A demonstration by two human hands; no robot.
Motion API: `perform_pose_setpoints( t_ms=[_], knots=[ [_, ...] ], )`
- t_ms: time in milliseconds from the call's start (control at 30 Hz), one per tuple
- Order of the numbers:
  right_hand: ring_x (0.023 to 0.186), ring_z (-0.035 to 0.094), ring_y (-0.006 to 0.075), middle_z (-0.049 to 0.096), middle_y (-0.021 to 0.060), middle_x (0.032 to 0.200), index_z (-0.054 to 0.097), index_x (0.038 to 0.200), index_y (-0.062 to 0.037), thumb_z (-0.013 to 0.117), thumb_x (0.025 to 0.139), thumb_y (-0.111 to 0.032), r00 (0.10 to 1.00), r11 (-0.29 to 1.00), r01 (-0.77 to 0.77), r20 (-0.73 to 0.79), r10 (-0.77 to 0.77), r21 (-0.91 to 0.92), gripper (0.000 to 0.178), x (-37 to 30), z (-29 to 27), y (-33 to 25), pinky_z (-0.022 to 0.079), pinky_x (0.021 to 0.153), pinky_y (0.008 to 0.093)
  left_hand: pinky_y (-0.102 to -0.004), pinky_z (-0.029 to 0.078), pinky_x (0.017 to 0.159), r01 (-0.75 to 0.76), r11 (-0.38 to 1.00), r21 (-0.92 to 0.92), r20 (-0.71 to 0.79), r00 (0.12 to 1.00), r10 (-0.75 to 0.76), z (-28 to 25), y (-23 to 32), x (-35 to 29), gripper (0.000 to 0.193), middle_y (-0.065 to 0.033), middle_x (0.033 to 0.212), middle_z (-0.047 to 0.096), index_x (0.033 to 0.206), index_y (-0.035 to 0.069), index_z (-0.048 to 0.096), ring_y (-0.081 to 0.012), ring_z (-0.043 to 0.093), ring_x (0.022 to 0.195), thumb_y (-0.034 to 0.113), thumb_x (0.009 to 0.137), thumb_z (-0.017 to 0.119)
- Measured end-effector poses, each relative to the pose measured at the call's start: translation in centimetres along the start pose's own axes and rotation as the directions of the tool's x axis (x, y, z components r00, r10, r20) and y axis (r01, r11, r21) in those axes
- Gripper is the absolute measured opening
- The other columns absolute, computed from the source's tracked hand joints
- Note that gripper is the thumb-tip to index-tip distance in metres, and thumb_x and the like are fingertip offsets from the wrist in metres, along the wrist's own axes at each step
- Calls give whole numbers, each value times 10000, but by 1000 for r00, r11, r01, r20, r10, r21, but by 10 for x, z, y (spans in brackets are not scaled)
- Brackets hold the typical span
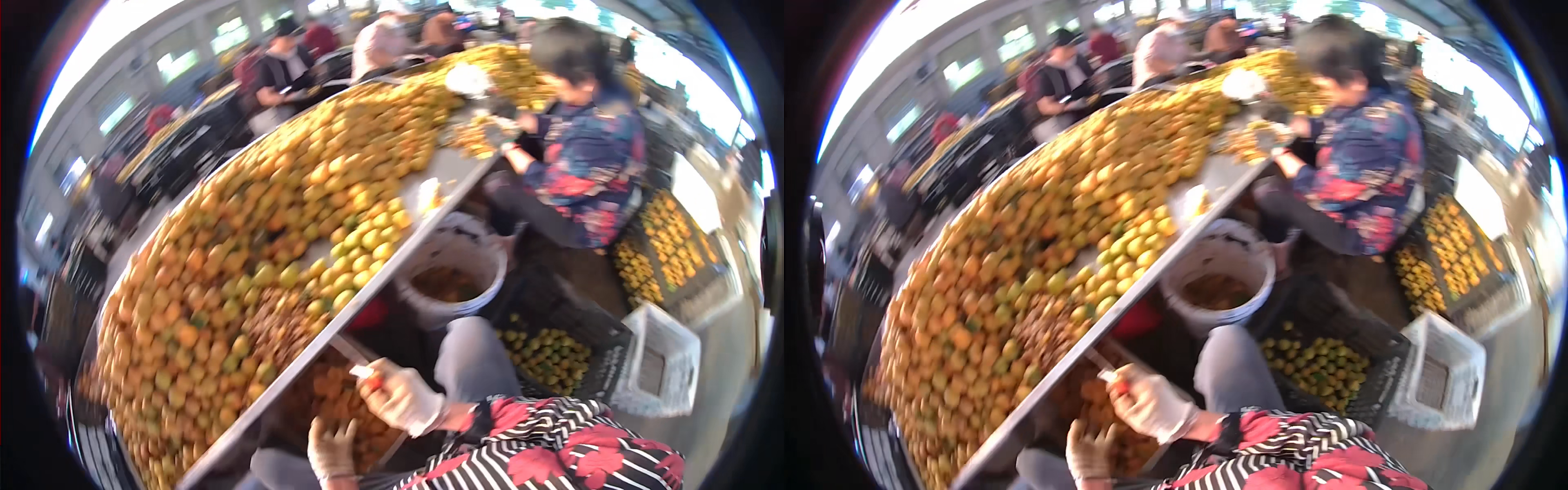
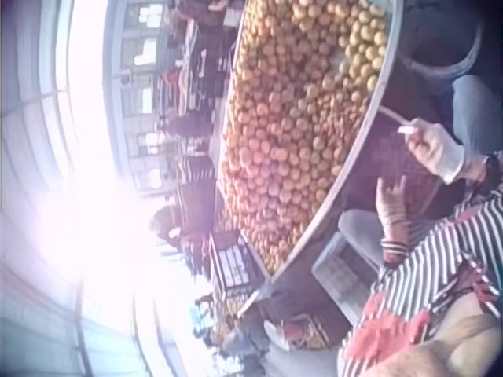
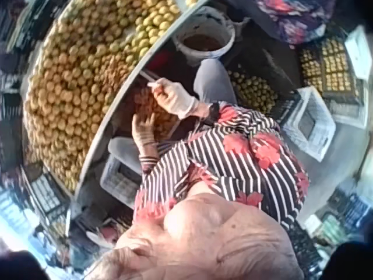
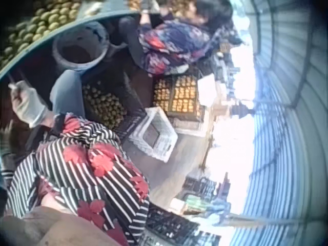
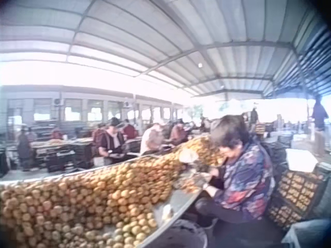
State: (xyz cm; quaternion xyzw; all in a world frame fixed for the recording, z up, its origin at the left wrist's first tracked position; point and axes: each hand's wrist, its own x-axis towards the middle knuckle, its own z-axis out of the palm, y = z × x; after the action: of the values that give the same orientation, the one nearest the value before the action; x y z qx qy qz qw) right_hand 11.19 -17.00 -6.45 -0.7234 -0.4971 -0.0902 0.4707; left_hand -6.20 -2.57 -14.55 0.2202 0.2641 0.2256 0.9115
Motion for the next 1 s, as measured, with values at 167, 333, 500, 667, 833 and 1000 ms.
perform_pose_setpoints(
  t_ms=[167,333,500,667,833,1000],
  knots=[
    [837,554,77,570,-1,947,595,1175,-44,558,974,73,674,122,-501,298,676,857,235,9,25,22,497,741,177,-461,589,916,8,996,94,-150,989,6,17,26,-22,372,-232,1177,693,1220,-33,646,-334,686,1072,282,1022,632],
    [607,510,42,583,-11,757,597,1110,-80,540,1004,-72,705,354,-597,259,660,720,121,65,2,32,433,517,193,-389,611,831,-149,953,263,-12,987,158,46,39,-17,363,-184,1098,714,1241,-25,637,-284,719,937,244,1002,683],
    [646,509,51,605,-10,813,614,1125,-41,584,1041,-116,781,512,-556,202,591,655,117,141,18,43,444,578,233,-348,600,832,-224,879,422,46,973,226,76,64,-1,312,-152,1076,721,1229,-15,649,-236,718,927,214,1018,663],
    [622,494,57,559,-43,794,636,1189,-46,607,1056,-182,708,407,-590,206,675,697,192,148,33,70,427,564,238,-284,569,790,-304,707,639,113,946,305,104,106,35,248,-84,1040,724,1197,21,676,-162,704,881,196,1027,632],
    [552,467,38,516,-68,702,643,1145,-85,594,1069,-242,656,333,-640,267,706,692,181,128,19,92,386,497,228,-255,524,773,-568,64,820,464,727,507,135,139,136,150,-34,1030,684,1101,6,683,-126,633,853,78,1005,594],
    [603,516,59,582,-18,726,652,1152,-42,614,1058,-211,768,558,-562,136,626,610,197,131,17,96,441,559,256,-410,500,934,-413,-610,676,716,563,413,180,144,260,193,-133,1036,675,1041,73,716,-346,598,1040,167,872,726]
  ],
)
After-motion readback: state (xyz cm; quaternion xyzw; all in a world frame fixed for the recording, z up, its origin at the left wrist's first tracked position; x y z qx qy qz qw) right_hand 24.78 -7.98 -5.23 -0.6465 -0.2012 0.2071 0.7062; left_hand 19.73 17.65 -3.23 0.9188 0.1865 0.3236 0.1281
